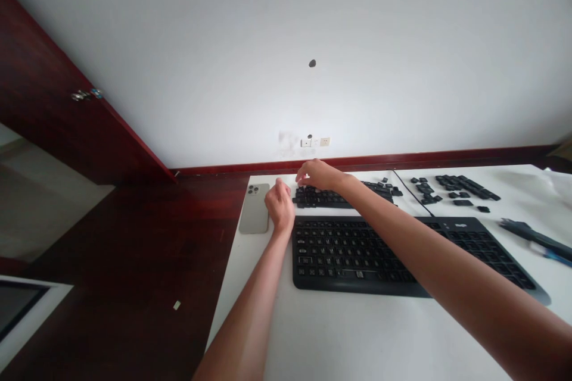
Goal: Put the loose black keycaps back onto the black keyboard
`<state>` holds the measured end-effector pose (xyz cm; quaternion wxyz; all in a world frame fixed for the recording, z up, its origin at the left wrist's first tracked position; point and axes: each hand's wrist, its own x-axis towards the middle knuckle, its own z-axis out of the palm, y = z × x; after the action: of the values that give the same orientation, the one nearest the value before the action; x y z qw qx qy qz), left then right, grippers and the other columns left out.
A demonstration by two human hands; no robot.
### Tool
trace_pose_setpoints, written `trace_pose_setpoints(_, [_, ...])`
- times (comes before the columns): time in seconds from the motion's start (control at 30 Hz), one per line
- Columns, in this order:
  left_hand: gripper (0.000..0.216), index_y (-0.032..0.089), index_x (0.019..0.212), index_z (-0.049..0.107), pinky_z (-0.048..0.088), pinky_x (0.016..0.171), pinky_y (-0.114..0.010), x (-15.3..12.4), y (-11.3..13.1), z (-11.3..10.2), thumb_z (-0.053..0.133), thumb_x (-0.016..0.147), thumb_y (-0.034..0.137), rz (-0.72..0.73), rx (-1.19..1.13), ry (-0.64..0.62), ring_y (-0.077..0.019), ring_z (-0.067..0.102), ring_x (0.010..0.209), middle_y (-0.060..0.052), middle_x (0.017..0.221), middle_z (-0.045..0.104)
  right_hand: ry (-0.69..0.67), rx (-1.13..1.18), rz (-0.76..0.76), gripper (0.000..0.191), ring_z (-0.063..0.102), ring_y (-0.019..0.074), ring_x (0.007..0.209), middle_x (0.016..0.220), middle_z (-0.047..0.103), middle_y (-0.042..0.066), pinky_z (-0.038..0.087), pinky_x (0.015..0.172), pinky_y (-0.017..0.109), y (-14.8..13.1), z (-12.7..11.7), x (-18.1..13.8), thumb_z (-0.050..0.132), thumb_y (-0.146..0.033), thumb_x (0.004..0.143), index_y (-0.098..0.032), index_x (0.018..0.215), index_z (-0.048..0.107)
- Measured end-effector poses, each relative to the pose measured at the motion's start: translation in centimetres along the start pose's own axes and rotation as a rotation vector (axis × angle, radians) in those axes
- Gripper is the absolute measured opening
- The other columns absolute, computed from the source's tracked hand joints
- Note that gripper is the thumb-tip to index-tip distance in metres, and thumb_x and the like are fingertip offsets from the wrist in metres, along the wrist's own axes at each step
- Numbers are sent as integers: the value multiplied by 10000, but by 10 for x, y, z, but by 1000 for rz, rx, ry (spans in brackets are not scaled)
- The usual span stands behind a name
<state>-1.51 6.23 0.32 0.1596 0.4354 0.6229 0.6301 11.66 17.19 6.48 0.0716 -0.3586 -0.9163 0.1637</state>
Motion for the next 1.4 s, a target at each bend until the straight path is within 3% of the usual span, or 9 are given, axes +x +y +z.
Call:
trace_pose_setpoints(0.17, [561,236,558,422,384,672,-319,1,-1,0,328,1072,439,5,24,-1,-161,498,575,-18,566,531,-97,25,30,186,730,203,868,915,815,57,506,769,269,-5,-4,4,693,-103,811,-191,872,845])
trace_pose_setpoints(0.33, [549,233,564,426,383,686,-310,1,-2,0,346,1073,420,4,1,-2,-158,503,584,-12,568,529,-111,61,75,129,716,183,785,869,805,55,496,696,259,-9,-5,5,725,-122,782,-180,835,828])
trace_pose_setpoints(0.5, [560,230,562,430,380,687,-299,0,0,0,341,1076,434,-10,17,3,-156,504,583,-2,555,531,26,116,83,120,705,199,855,907,793,65,507,757,290,-14,-15,-17,728,-204,807,-177,898,801])
trace_pose_setpoints(0.67, [566,230,555,439,370,680,-299,-1,3,0,358,1075,440,16,-3,9,-154,503,575,6,546,527,172,508,7,126,687,167,770,822,759,17,513,706,281,-36,-7,-72,741,-271,825,-195,926,742])
trace_pose_setpoints(0.9, [531,228,562,435,363,661,-294,-1,4,-1,370,1063,393,26,-11,-10,-149,500,567,9,555,530,182,486,10,200,704,177,874,1022,777,14,538,783,310,-66,22,-133,602,-225,954,-269,1024,784])
trace_pose_setpoints(1.13, [541,227,552,454,378,681,-287,-1,4,-1,374,1061,391,16,-2,-14,-152,520,582,5,563,547,371,648,143,133,730,185,906,1042,761,29,601,841,322,-54,47,-148,681,-211,891,-245,977,775])
trace_pose_setpoints(1.4, [523,226,550,467,378,680,-286,-1,5,-1,404,1047,379,3,-27,-18,-152,521,587,9,571,549,525,411,137,178,700,180,830,1012,744,40,575,779,331,-61,52,-147,620,-146,917,-231,984,761])
